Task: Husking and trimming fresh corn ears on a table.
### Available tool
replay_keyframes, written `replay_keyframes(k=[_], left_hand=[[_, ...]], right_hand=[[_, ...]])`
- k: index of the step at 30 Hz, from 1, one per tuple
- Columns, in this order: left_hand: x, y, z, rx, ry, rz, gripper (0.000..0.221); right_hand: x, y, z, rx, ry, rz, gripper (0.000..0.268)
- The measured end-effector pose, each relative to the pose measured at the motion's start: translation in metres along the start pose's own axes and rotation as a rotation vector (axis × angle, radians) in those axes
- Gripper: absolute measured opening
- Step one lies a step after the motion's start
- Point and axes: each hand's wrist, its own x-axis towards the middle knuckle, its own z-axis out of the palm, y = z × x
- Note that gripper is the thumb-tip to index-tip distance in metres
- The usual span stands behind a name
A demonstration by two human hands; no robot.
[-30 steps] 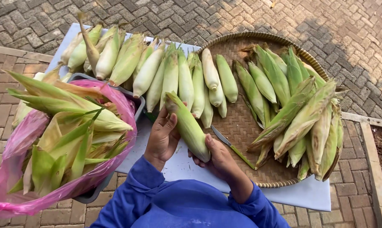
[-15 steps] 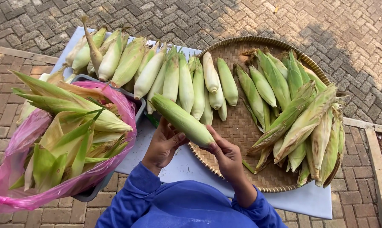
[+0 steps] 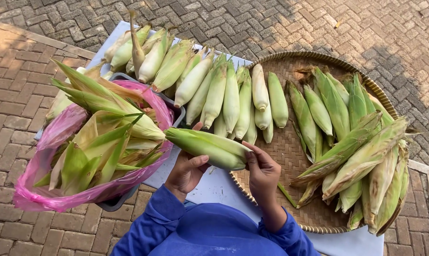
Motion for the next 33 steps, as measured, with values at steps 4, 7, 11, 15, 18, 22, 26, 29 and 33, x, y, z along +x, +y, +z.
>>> replay_keyframes(k=[4, 7, 11, 15, 18, 22, 26, 29, 33], left_hand=[[0.0, 0.006, 0.003, -0.306, -0.006, -0.032, 0.096], [-0.002, 0.008, -0.003, -0.415, 0.072, -0.062, 0.094], [-0.009, 0.02, 0.006, -0.467, -0.118, -0.008, 0.101], [-0.008, 0.03, 0.011, -0.439, -0.235, 0.094, 0.105], [-0.005, 0.015, -0.006, -0.413, -0.19, 0.083, 0.1], [-0.002, -0.021, -0.038, -0.399, 0.106, -0.119, 0.082], [-0.009, -0.006, -0.02, -0.479, 0.102, -0.089, 0.067], [-0.021, 0.018, -0.004, -0.441, -0.038, 0.063, 0.063], [-0.057, 0.026, -0.016, -0.126, -0.202, 0.234, 0.058]], right_hand=[[0.009, -0.001, 0.011, 0.192, 0.026, 0.16, 0.025], [0.014, 0.01, 0.013, 0.166, 0.002, 0.11, 0.025], [0.029, -0.018, 0.019, 0.113, -0.087, 0.105, 0.025], [0.03, -0.026, 0.016, -0.029, -0.35, 0.269, 0.033], [0.023, -0.008, 0.012, -0.124, -0.246, 0.091, 0.026], [0.021, -0.009, 0.017, 0.005, 0.016, -0.01, 0.024], [0.035, -0.006, 0.01, 0.016, 0.116, -0.026, 0.021], [0.058, 0.002, -0.006, 0.347, 0.215, -0.06, 0.019], [0.073, -0.016, 0.014, 0.33, 0.053, -0.244, 0.022]])
